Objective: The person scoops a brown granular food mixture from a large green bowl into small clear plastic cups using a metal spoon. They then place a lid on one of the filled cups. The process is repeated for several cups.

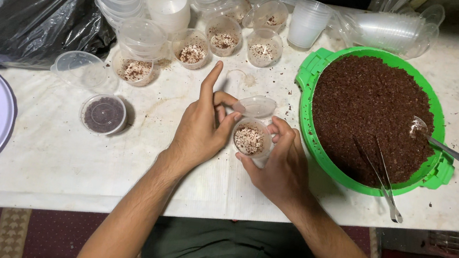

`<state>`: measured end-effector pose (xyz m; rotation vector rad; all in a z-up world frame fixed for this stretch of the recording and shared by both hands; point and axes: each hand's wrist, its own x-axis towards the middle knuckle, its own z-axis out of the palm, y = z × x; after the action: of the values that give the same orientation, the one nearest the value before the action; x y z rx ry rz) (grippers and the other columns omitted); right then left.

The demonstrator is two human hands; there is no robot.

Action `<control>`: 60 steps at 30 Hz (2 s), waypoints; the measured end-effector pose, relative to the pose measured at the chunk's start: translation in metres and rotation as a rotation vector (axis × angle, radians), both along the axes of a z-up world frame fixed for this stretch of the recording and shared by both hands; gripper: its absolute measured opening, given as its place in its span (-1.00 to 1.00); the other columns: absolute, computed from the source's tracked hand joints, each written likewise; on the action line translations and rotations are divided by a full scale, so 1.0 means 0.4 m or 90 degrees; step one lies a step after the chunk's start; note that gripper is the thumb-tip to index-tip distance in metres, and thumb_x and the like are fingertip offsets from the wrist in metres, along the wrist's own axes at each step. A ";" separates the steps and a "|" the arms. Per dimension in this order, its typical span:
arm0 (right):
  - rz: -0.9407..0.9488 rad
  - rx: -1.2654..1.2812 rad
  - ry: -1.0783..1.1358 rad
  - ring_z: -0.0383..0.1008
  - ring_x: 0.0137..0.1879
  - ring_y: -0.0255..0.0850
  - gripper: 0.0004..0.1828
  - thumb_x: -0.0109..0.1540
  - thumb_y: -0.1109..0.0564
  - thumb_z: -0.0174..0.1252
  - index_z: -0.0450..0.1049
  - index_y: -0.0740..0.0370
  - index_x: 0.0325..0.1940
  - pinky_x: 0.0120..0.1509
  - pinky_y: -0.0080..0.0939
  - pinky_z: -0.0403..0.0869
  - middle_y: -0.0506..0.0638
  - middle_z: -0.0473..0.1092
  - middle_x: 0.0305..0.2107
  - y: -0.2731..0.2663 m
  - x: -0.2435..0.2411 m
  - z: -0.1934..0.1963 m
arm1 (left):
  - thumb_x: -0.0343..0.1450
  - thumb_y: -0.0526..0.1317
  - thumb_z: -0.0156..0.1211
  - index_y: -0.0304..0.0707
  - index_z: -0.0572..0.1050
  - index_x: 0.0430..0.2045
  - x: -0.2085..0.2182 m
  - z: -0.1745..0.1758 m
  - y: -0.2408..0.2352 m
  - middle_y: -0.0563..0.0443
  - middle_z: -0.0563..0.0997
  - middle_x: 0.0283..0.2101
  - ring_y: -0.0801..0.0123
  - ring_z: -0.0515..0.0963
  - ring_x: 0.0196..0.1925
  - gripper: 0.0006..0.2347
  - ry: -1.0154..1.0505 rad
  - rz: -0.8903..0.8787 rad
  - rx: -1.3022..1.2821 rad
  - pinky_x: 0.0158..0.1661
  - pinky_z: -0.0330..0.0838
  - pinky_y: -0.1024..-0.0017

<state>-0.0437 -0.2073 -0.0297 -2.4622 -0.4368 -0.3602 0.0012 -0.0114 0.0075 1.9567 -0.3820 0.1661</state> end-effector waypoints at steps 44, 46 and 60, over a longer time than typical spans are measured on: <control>-0.230 -0.420 0.358 0.61 -0.08 -0.03 -0.63 0.34 -0.13 0.04 0.54 0.14 0.02 0.02 -0.02 0.53 0.01 0.50 -0.31 -0.498 -0.102 0.190 | 0.49 -0.29 0.10 -0.27 0.46 -0.29 -0.077 -0.072 -0.370 -0.05 0.41 -0.35 -0.02 0.54 -0.38 -0.95 -0.261 -0.239 0.164 -0.41 0.48 0.13; -0.242 -0.418 0.402 0.63 -0.08 -0.05 -0.61 0.37 -0.10 -0.03 0.51 0.15 0.09 0.02 -0.02 0.55 0.02 0.50 -0.30 -0.517 -0.115 0.196 | 0.50 -0.29 0.09 -0.27 0.45 -0.32 -0.077 -0.073 -0.370 -0.07 0.40 -0.38 -0.05 0.54 -0.39 -0.95 -0.260 -0.230 0.159 -0.43 0.46 0.12; -0.067 -0.573 0.040 0.40 -0.23 0.00 -0.75 0.33 -0.07 0.14 0.31 0.07 -0.28 -0.23 0.01 0.45 0.01 0.30 -0.36 -0.534 -0.118 0.124 | 0.51 -0.34 0.10 -0.28 0.38 -0.42 -0.075 -0.083 -0.360 -0.02 0.39 -0.34 0.19 0.43 -0.39 -0.90 -0.249 -0.244 0.148 -0.45 0.34 0.25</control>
<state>-0.0907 -0.4208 0.0198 -3.3682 -0.5196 -0.1299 -0.0287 -0.1553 -0.0257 2.0335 -1.0629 0.2656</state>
